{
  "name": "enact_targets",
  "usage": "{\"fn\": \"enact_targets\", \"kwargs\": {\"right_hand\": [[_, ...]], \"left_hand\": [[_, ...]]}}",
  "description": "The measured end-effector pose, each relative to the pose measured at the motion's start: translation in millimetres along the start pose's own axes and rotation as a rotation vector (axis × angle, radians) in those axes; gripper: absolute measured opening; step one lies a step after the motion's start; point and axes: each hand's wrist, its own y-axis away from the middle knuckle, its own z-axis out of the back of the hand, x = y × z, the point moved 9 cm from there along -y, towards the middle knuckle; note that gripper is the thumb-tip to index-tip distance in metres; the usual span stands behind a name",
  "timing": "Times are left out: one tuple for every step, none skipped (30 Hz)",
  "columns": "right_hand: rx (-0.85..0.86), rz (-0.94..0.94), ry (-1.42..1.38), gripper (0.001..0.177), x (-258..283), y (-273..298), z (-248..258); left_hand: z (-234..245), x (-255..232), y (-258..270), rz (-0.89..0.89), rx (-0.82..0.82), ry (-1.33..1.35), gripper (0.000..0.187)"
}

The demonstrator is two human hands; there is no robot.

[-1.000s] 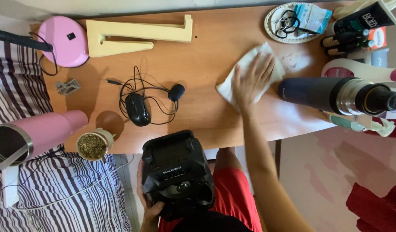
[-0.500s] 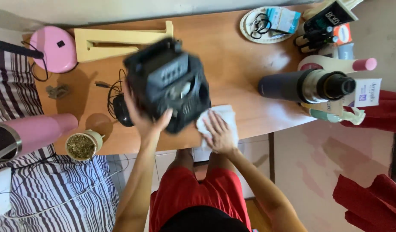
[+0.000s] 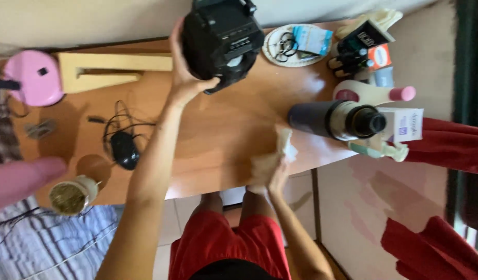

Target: The person wipes a wooden table with a white cloth, moving various items aside to reach the surface. They handle a portable radio, water bottle, paper plate, glasses, small boxes, and bottles, placing them temporarily on the table while continuing to wipe. The person also wipes a photograph and other small objects before returning them to the table.

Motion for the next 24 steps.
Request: {"fn": "enact_targets", "kwargs": {"right_hand": [[-0.007, -0.002, 0.006, 0.04, 11.7, -15.5, -20.4], [-0.019, 0.118, -0.049, 0.041, 33.5, -30.0, -40.4], [-0.02, 0.236, -0.106, 0.055, 53.2, -39.1, -65.0], [-0.017, 0.232, -0.102, 0.055, 99.6, -39.1, -67.8], [-0.037, 0.566, 0.134, 0.053, 175.2, -28.5, -74.8], [-0.05, 0.897, 0.375, 0.062, 244.1, -9.5, -89.6], [-0.036, 0.9, 0.369, 0.062, 248.6, -21.2, -104.2], [-0.291, 0.811, 0.787, 0.069, 250.8, -35.8, -112.6], [-0.55, 0.686, 1.195, 0.079, 255.1, -45.7, -120.6], [-0.537, 0.693, 1.189, 0.079, 255.8, -39.2, -124.3], [-0.451, 0.666, 1.156, 0.081, 253.1, -40.1, -126.9], [-0.365, 0.639, 1.122, 0.083, 250.0, -41.0, -129.3], [-0.365, 0.639, 1.116, 0.083, 241.5, -28.7, -138.1], [-0.288, 0.713, 0.99, 0.077, 234.9, -14.3, -151.2], [-0.21, 0.773, 0.869, 0.072, 224.2, 2.4, -160.3], [-0.209, 0.765, 0.872, 0.072, 233.1, 26.0, -163.9], [-0.007, 0.743, 1.032, 0.075, 231.3, 49.4, -186.2], [0.201, 0.715, 1.184, 0.08, 226.3, 75.7, -205.4], [0.204, 0.71, 1.182, 0.08, 206.3, 90.3, -208.2], [0.263, 0.823, 1.119, 0.08, 191.9, 113.0, -216.9], [0.313, 0.935, 1.053, 0.08, 179.1, 134.5, -223.6], [0.308, 0.929, 1.052, 0.08, 168.9, 138.4, -209.9], [0.33, 1.111, 0.996, 0.081, 166.3, 156.7, -200.6], [0.35, 1.292, 0.935, 0.082, 161.6, 176.4, -189.1]], "left_hand": [[1.7, 1.9, -4.2, 0.003, 0.0, 0.009, 0.116], [-1.3, 3.6, -7.5, 0.006, 0.056, -0.011, 0.113], [1.1, 2.5, -7.6, 0.011, 0.111, -0.041, 0.111], [2.5, 2.0, -8.3, 0.017, 0.108, -0.042, 0.111], [1.3, 1.5, -9.8, 0.022, 0.143, -0.035, 0.11], [0.9, 0.5, -11.2, 0.028, 0.179, -0.027, 0.109], [3.5, 5.8, -9.3, 0.031, 0.171, -0.04, 0.109], [4.1, 12.0, -6.8, 0.057, 0.196, 0.011, 0.114], [5.9, 17.5, -4.2, 0.084, 0.223, 0.063, 0.12], [9.7, 15.8, -3.5, 0.087, 0.216, 0.05, 0.12], [8.9, 13.9, -4.9, 0.053, 0.224, -0.009, 0.119], [7.2, 12.2, -6.1, 0.02, 0.233, -0.069, 0.118], [9.0, 16.0, -6.6, 0.018, 0.235, -0.073, 0.118], [12.3, 22.0, -7.5, 0.039, 0.217, -0.054, 0.118], [13.3, 29.5, -4.1, 0.069, 0.201, -0.028, 0.119], [13.3, 31.7, -5.6, 0.076, 0.205, -0.025, 0.119], [14.7, 27.8, -4.5, 0.035, 0.22, -0.09, 0.118], [15.3, 23.6, -2.9, -0.006, 0.237, -0.154, 0.117], [20.0, 27.6, 7.0, -0.002, 0.241, -0.154, 0.117], [30.4, 38.4, 15.8, 0.067, 0.19, -0.406, 0.121], [40.5, 47.5, 22.8, 0.129, 0.139, -0.654, 0.127], [30.3, 37.0, 41.1, 0.127, 0.147, -0.651, 0.127], [31.1, 21.3, 58.5, 0.108, 0.012, -0.655, 0.119], [32.0, 5.4, 77.8, 0.089, -0.123, -0.657, 0.11]]}}
